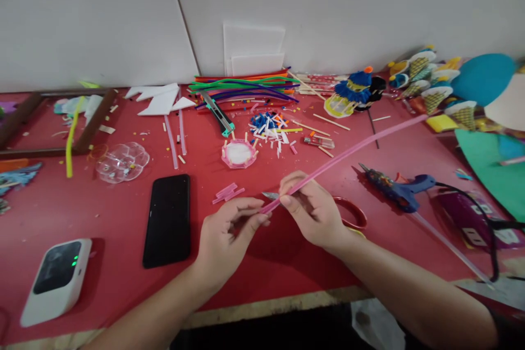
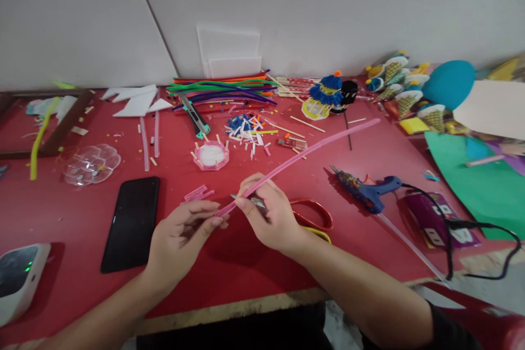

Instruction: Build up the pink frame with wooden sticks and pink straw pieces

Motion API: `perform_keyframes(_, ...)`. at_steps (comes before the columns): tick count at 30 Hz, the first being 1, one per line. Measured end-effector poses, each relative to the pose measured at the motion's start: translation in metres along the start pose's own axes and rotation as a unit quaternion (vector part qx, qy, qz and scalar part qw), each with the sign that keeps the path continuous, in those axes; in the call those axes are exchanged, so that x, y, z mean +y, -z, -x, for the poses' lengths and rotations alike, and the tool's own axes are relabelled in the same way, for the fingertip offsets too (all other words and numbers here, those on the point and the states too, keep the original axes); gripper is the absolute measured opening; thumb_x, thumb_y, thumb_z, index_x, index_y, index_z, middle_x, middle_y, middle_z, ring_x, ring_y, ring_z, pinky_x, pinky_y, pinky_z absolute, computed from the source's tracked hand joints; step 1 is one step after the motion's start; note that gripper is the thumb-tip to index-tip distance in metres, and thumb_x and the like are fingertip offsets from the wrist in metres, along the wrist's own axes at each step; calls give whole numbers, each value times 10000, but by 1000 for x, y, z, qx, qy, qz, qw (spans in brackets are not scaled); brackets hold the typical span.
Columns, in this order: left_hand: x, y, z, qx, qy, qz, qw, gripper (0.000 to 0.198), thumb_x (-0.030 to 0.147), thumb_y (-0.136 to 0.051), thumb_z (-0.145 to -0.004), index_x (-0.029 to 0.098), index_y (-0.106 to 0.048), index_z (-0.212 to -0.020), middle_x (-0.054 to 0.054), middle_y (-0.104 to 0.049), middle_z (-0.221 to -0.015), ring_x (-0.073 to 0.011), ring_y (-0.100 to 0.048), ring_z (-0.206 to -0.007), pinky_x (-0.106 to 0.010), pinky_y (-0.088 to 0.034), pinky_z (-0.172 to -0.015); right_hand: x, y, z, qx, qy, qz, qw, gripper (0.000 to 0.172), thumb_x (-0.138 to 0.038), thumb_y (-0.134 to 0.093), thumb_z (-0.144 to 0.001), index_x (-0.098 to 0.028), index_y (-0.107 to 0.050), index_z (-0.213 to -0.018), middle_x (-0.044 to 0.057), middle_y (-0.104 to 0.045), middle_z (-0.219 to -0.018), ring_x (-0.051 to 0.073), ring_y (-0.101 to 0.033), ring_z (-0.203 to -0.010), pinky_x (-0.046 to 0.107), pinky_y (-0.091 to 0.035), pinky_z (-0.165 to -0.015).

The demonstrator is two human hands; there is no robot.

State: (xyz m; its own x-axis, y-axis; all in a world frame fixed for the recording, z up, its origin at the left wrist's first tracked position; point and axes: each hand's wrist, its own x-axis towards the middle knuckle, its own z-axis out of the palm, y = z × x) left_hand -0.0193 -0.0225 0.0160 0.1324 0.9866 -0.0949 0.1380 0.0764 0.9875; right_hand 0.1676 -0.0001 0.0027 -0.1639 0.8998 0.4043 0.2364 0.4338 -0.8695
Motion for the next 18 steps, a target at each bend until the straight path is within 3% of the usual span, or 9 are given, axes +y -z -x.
perform_keyframes(4, 5, 0, 2, -2, -13, 9, 1000, 89, 307, -723, -822, 226, -744, -850, -22, -766, -765, -182, -725, -708, -280, -590, -698, -1, -1, 1, 3, -8, -34, 999, 50, -217, -546, -942, -210, -578, -904, 48, -581, -889, 170, -577, -826, 325, -486, -749)
perform_keyframes(8, 7, 0, 3, -40, -3, 68, 997, 57, 272, -752, -794, 237, -751, -838, -16, -775, -781, -182, -738, -729, -286, -605, -723, -2, -1, 2, -12, -37, -97, 995, 99, -274, -541, -958, -210, -579, -893, 46, -574, -898, 154, -573, -803, 296, -498, -708)
perform_keyframes(13, 4, 0, 3, -61, 39, 86, 994, 242, 283, -798, -748, 230, -755, -981, -40, -783, -822, -212, -750, -762, -322, -617, -756, -3, 2, 0, -42, -47, -146, 987, 156, -325, -549, -956, -200, -596, -877, 44, -567, -885, 146, -575, -797, 290, -509, -718)
perform_keyframes(18, 4, 1, 2, -82, 38, 81, 993, 98, 259, -785, -759, 235, -782, -855, -41, -786, -813, -205, -749, -749, -311, -619, -744, -4, 5, -2, -64, -49, -181, 980, 126, -302, -568, -947, -208, -608, -872, 30, -559, -854, 143, -572, -794, 291, -499, -715)
